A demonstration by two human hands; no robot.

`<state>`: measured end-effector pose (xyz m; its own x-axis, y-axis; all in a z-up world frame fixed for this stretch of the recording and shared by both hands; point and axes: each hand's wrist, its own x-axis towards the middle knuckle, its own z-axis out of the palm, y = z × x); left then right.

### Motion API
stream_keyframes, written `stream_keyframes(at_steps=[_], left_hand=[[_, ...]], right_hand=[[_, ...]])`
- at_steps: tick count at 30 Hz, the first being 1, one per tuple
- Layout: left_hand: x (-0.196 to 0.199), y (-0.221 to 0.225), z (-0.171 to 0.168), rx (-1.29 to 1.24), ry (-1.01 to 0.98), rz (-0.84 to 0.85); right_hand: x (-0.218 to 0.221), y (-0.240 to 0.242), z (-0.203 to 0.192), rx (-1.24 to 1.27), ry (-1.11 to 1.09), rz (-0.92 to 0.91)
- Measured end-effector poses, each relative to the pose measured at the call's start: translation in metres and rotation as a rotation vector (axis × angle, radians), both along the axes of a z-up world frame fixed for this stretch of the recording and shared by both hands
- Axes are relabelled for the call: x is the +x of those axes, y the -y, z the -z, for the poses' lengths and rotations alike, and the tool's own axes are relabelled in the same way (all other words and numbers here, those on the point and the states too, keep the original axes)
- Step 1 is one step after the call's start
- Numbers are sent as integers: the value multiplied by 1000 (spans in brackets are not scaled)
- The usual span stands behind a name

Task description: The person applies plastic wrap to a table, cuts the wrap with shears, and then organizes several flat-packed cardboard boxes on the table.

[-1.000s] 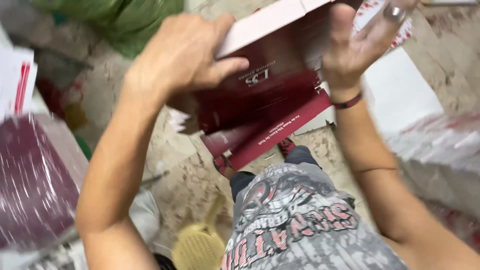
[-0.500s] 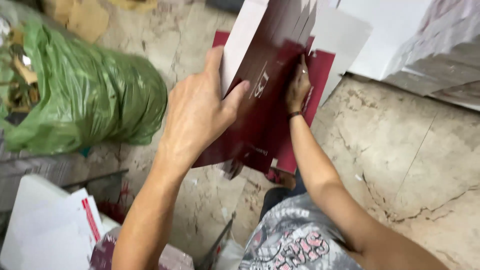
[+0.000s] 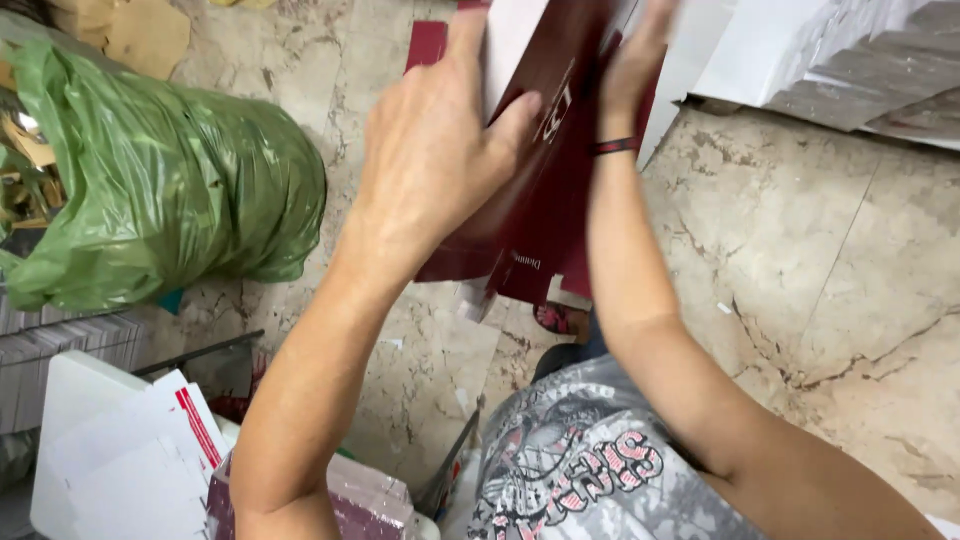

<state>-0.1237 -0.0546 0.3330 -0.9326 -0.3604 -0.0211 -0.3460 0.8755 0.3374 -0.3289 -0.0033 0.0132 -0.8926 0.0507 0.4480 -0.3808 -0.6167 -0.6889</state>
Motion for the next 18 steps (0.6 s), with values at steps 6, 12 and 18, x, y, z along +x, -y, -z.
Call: stream_keyframes(at_steps=[6,12,18], left_hand=[[8,14,2,-21,-22,-7],[15,41,8,-45,-72,-18],[20,54,0,-4,-48,-17]], right_hand=[[130,0,112,265,766,-216],[243,6,-86,321,206,-206],[241,0,-44,514,-313,-140]])
